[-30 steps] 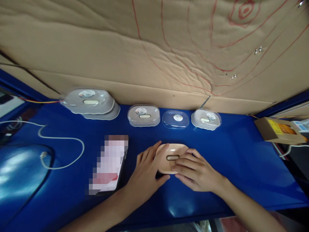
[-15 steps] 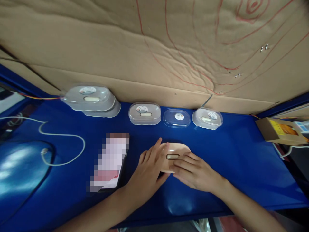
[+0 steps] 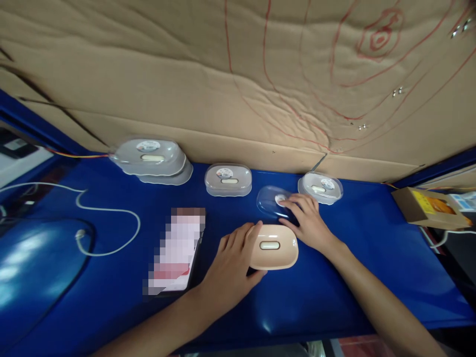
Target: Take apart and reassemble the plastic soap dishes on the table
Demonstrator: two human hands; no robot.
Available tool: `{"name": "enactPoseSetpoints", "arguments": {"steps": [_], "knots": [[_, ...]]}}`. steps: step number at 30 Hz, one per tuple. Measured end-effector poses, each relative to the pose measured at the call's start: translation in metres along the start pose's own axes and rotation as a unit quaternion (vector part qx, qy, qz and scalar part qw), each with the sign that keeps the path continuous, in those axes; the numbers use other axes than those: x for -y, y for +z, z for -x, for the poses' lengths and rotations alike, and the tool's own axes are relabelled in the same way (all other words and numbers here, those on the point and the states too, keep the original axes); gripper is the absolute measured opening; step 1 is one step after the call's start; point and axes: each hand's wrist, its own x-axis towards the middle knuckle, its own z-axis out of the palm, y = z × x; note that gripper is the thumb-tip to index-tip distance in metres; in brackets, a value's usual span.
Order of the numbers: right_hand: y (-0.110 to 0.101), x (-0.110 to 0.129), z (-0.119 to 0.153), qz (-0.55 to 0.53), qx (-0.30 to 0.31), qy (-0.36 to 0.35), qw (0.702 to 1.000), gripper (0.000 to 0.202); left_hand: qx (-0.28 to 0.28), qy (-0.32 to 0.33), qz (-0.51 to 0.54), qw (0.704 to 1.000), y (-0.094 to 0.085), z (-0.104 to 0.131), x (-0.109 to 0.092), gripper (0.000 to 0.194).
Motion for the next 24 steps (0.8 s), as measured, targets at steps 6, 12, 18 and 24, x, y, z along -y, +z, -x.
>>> {"name": "enactPoseSetpoints", "arguments": {"steps": [6,12,18,24], "knots": [[-0.012,0.003,0.011,-0.103,-0.014,0.058,0.993,0.047,0.016,-0.040,0.048,0.998,-0.004,0.000,0.002,0.115],[-0.040,0.017,0.023,-0.271,0.043,0.054,0.960,0.040,-0.010,-0.059,0.148,0.987,0.001,0.000,0.006,0.132],[-0.045,0.052,0.041,-0.201,0.114,-0.011,0.973,0.054,-0.037,-0.037,0.163,0.985,0.008,0.001,0.009,0.123],[-0.039,0.058,0.046,-0.142,0.081,-0.068,0.984,0.054,-0.027,-0.030,0.132,0.990,0.005,0.000,0.008,0.115]]}}
